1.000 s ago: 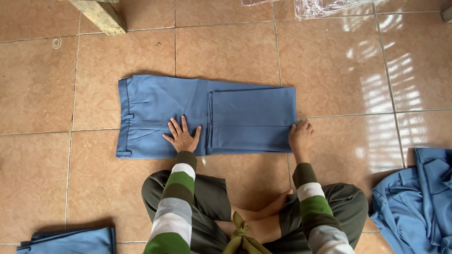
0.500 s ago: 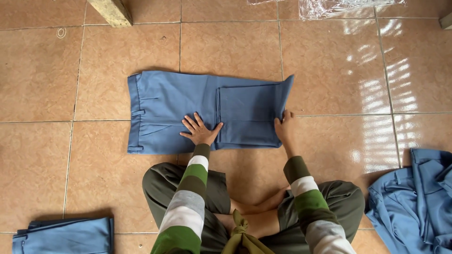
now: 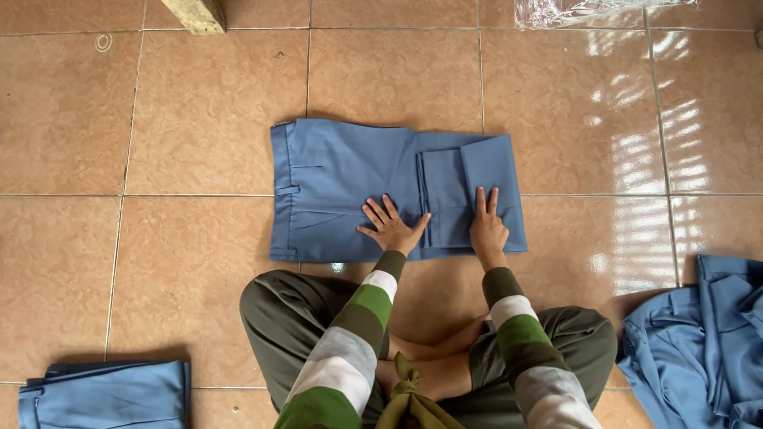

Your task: The person is sitting on the floor and folding blue trousers into neat rectangles.

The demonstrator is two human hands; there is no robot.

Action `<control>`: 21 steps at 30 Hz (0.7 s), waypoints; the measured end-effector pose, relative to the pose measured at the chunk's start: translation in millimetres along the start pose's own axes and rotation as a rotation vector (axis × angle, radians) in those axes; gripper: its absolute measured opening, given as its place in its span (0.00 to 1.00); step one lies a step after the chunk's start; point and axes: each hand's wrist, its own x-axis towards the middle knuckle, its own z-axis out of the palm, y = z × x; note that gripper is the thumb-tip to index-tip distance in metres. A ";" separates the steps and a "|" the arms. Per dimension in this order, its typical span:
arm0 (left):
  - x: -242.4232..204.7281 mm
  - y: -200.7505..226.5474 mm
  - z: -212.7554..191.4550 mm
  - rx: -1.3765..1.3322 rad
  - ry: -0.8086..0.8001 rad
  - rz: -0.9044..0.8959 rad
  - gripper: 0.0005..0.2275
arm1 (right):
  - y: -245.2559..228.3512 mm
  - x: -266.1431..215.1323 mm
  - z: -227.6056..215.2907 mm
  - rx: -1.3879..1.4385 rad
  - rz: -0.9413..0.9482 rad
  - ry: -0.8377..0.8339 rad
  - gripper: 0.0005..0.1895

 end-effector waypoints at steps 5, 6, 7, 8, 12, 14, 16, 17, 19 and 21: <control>5.3 15.0 22.4 -0.006 -0.031 0.059 0.49 | 52.2 20.3 -8.9 -0.072 0.095 -0.032 0.42; 4.5 16.0 16.8 0.023 0.002 0.106 0.45 | 61.3 24.9 -11.3 -0.097 0.130 -0.049 0.43; 9.0 7.9 8.4 0.024 0.005 0.104 0.45 | 70.3 28.7 -12.9 -0.095 0.127 -0.048 0.43; 13.3 -0.2 0.0 0.069 0.036 0.113 0.43 | 79.5 32.5 -14.5 -0.099 0.137 -0.063 0.43; 33.4 -47.1 -31.4 0.187 0.138 0.117 0.42 | 115.3 49.7 -14.5 -0.086 0.163 -0.114 0.43; 41.3 -74.7 -22.7 0.165 0.135 0.137 0.42 | 128.0 58.5 -3.4 -0.016 0.169 -0.105 0.41; 47.1 -92.6 -14.4 0.139 0.132 0.159 0.42 | 126.2 59.0 -7.0 0.052 0.176 -0.094 0.39; 47.4 -96.8 -9.1 0.140 0.151 0.187 0.41 | 119.3 53.5 -15.4 0.157 0.191 -0.038 0.38; 48.0 -100.8 -2.3 0.139 0.167 0.215 0.41 | 108.4 48.6 -24.6 0.258 0.209 0.017 0.38; 48.4 -100.3 -0.2 0.132 0.190 0.214 0.41 | 100.0 50.3 -26.6 0.338 0.179 0.102 0.36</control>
